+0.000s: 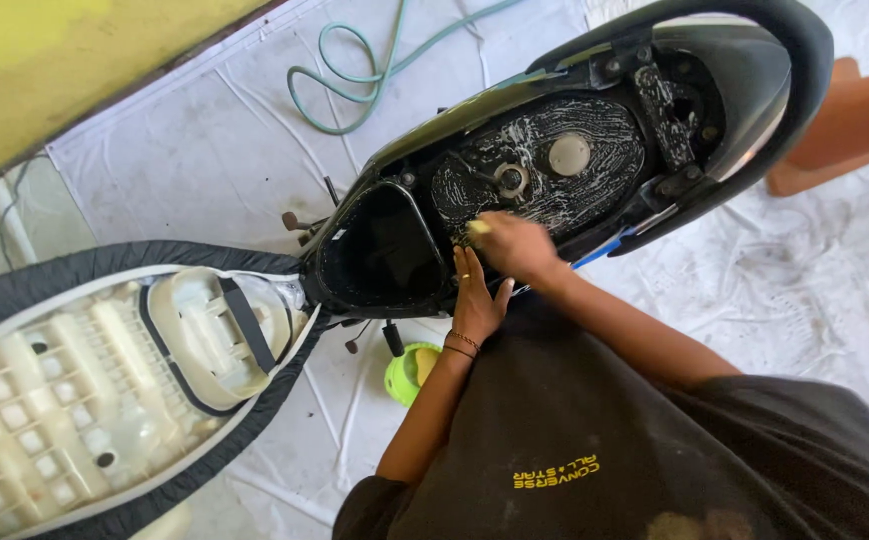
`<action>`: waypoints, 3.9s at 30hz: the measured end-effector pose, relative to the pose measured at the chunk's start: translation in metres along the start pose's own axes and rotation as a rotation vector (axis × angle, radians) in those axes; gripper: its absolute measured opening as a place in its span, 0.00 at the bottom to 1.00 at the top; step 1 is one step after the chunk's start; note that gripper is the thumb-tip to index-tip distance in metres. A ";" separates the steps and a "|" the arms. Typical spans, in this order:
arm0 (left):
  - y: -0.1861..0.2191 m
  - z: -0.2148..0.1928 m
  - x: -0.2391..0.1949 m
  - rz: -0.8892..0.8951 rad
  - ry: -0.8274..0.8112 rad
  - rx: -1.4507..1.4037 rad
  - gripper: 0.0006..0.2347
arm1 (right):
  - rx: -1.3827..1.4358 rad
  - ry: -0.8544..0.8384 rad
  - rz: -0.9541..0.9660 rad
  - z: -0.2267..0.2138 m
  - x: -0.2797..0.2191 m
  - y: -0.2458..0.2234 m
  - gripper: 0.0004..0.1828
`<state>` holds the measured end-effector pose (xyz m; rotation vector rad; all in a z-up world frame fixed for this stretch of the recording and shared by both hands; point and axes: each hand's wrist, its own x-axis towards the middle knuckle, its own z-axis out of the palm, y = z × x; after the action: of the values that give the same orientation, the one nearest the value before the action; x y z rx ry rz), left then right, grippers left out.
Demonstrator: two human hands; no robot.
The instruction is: The person scrubs the interior of a scooter's storage compartment using a yellow sponge. They repeatedly dip the sponge into a green bucket of soapy water and scrub the black plastic surfaces, focusing on the floor and side walls of the compartment.
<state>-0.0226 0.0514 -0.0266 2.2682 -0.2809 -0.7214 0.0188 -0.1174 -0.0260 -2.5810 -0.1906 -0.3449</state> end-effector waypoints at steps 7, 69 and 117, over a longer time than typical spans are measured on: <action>-0.003 -0.013 -0.001 0.000 -0.055 -0.085 0.40 | -0.021 0.092 -0.161 0.111 0.065 0.041 0.13; -0.109 0.011 -0.013 0.122 -0.097 -1.192 0.33 | 0.158 -0.291 -0.408 0.017 -0.068 -0.004 0.18; 0.039 0.037 0.062 0.486 -0.258 0.485 0.39 | -0.328 0.250 0.336 -0.074 0.014 0.127 0.09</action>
<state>0.0070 -0.0227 -0.0462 2.3917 -1.1952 -0.7348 0.0421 -0.2628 -0.0217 -2.7883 0.4176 -0.6075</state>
